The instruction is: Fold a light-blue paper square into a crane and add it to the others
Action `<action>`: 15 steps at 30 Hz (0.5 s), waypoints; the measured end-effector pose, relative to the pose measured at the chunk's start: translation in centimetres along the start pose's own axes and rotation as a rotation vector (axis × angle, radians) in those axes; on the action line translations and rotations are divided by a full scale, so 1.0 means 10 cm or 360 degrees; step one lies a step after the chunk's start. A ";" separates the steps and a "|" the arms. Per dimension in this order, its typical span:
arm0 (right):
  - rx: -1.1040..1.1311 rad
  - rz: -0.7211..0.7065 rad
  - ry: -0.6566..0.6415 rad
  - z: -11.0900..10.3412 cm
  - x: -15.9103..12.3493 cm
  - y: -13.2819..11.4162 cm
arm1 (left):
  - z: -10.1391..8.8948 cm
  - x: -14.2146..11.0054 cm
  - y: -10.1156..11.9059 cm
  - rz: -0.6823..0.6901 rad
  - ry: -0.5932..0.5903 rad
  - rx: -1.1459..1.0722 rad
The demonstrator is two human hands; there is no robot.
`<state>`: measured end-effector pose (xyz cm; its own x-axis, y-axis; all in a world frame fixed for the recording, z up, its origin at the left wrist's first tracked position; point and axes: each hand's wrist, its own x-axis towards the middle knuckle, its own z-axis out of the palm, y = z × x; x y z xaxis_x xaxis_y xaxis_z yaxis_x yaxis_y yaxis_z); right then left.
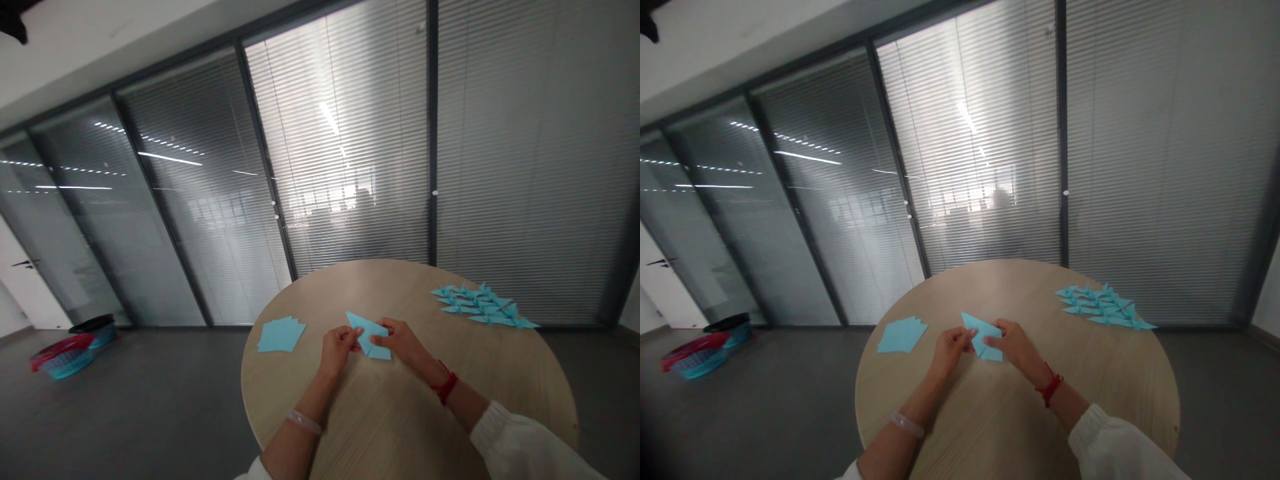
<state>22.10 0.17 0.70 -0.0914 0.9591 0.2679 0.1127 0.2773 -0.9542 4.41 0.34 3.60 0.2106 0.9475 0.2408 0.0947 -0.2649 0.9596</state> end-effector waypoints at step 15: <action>0.0035 -0.0039 0.0087 0.00 -0.02 -0.05 | -0.01 0.02 -0.03 -0.0035 -0.0085 -0.0050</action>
<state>22.06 -0.13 1.09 -0.0395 0.9540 0.2973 0.0891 0.2997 -0.9499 4.37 0.63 3.39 0.2604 0.9418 0.2125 0.0694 -0.2378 0.9688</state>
